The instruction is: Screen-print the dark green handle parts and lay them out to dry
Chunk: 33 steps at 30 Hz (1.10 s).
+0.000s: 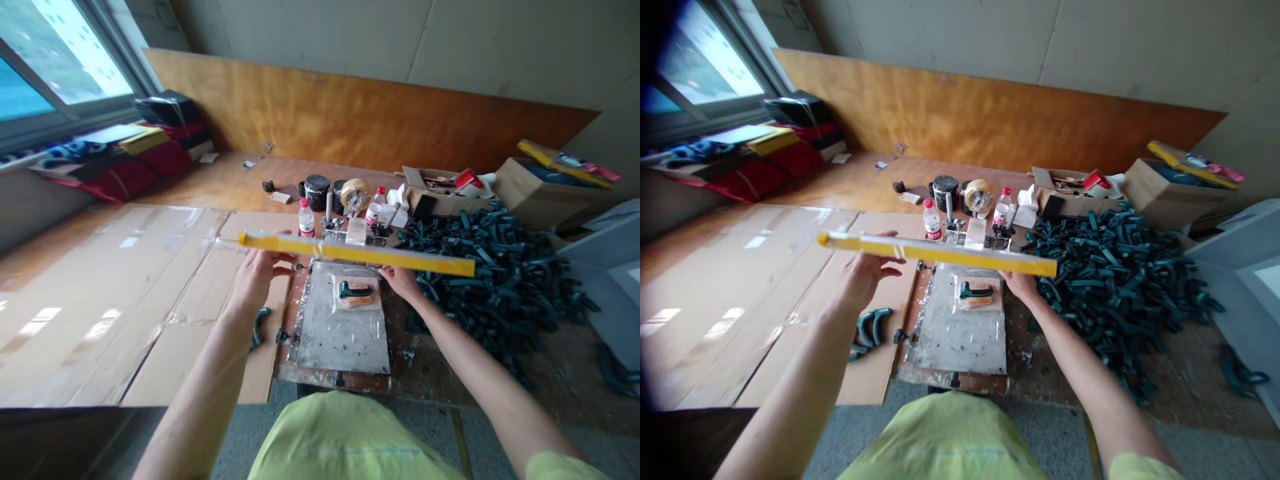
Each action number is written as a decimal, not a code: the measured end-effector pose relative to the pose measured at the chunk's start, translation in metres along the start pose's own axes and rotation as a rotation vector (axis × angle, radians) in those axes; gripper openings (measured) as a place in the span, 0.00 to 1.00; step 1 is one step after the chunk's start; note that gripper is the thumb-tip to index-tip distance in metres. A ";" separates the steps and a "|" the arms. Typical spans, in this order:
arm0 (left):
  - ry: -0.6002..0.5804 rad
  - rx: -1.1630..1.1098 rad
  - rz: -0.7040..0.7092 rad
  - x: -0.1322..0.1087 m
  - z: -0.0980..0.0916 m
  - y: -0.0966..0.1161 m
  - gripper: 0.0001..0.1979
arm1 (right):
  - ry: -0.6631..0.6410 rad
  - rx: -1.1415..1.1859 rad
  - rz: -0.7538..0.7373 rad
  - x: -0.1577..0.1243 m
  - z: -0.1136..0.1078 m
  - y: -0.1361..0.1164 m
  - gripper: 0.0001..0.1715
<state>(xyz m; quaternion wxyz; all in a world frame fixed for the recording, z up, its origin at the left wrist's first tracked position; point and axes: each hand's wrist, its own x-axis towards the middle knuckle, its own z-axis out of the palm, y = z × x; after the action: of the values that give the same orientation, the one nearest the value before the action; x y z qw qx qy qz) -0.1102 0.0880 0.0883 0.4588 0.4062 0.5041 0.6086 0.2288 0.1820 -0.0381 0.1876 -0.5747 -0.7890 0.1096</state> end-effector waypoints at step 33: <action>-0.353 0.093 -0.842 -0.152 0.055 -0.149 0.31 | -0.017 0.045 -0.339 -0.102 0.063 -0.050 0.08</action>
<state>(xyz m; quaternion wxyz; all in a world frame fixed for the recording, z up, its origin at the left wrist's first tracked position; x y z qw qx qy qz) 0.0027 -0.0356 -0.0545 0.7263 0.2838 0.5661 0.2674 0.1863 0.0721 -0.0934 0.2094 -0.4280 -0.8736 0.0989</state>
